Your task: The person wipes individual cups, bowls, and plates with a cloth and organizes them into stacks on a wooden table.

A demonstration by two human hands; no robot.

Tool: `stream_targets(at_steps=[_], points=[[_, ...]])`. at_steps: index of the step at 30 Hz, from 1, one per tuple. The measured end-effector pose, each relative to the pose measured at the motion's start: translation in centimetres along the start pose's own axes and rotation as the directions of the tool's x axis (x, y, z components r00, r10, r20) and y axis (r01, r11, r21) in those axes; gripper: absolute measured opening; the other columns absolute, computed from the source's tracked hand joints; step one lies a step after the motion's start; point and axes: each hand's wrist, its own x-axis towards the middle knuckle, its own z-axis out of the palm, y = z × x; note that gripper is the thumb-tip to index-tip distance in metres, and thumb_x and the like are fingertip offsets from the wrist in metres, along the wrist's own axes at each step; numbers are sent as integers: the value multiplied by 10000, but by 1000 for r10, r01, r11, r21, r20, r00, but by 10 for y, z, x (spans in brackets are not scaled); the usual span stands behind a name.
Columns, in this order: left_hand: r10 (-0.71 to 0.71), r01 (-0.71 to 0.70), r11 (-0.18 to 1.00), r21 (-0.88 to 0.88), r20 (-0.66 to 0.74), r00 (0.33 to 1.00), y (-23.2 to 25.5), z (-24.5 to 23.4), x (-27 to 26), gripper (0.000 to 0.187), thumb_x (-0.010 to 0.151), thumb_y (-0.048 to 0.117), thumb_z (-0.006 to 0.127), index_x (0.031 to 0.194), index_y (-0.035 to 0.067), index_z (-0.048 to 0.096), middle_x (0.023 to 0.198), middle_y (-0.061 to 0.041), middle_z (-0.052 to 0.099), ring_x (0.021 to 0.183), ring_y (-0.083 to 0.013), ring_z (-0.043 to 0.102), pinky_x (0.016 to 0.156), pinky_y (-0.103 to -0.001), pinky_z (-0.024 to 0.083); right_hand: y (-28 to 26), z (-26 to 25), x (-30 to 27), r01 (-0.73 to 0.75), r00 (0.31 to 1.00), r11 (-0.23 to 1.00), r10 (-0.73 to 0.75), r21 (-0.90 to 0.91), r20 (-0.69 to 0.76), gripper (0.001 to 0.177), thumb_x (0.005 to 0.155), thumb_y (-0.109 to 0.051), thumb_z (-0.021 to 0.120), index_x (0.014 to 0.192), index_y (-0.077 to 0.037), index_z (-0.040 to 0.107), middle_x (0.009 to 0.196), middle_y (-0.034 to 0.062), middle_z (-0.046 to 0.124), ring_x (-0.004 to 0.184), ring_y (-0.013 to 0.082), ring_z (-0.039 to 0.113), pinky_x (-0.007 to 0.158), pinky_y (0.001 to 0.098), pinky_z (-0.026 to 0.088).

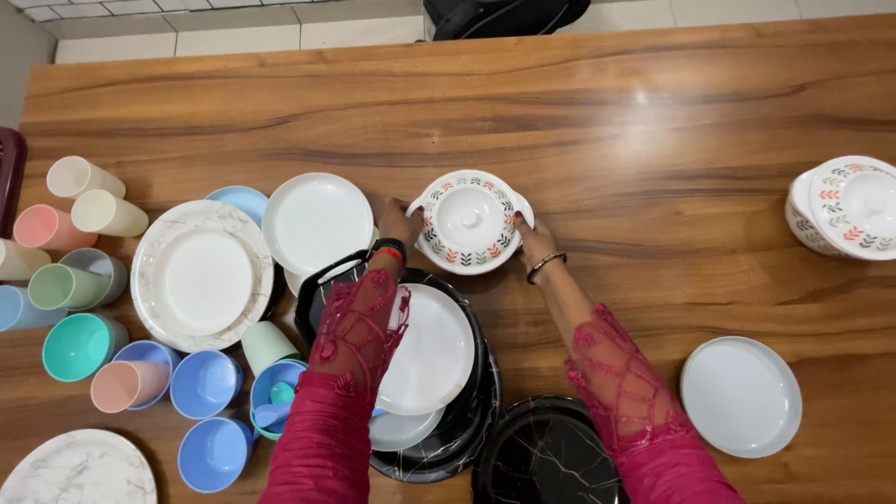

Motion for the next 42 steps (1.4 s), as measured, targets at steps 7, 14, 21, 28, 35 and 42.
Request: stream_targets(at_steps=[7,14,21,28,35,42], points=[[-4,1,998,-69,-45,999,-12,-27,3,399,860,303,771,1115,11,679,1060,-148,762,1000,-284,747,896,-365,567,7,25,19,65,998,991,-64,-115,15,354,1030,-319,623,1301,-92,634,1170,57,714,1088,202,633,955,523,460],[251,-262,962,-81,-123,960,30,-135,-164,420,926,270,732,1263,31,652,1156,-190,688,1085,-282,670,933,-387,534,4,-8,-102,297,952,933,-307,-201,-17,521,1012,-242,594,1497,-124,445,1481,92,530,1286,175,574,991,343,539],[318,-348,936,-54,-299,900,-15,-194,-341,292,982,173,691,1231,27,646,1262,-151,693,1203,-280,659,1006,-376,508,52,47,-290,761,648,329,-338,-560,682,775,793,-424,799,1476,-214,501,1643,109,297,1512,385,237,1188,543,224],[107,-174,904,-391,-188,976,-63,-152,-416,307,978,139,654,1261,25,625,1292,-99,682,1192,-189,644,924,-320,528,68,46,-324,823,548,80,-370,-562,750,360,926,-79,652,1243,-216,754,1493,45,588,1476,305,442,1176,467,386],[88,-14,776,-631,86,992,-49,-126,-461,339,1028,232,591,1297,25,575,1189,-101,717,972,-136,709,837,-257,560,38,-2,-405,837,481,10,-490,-547,727,363,843,41,662,1143,-142,752,1346,30,686,1380,269,555,1151,499,430],[165,38,866,-499,357,920,-15,-65,-519,313,1035,270,593,1106,-34,569,946,-150,737,629,-167,708,503,-290,485,84,-112,-479,693,579,-41,-562,-719,590,399,855,46,646,1184,-151,754,1337,28,689,1360,252,571,1157,530,404]])
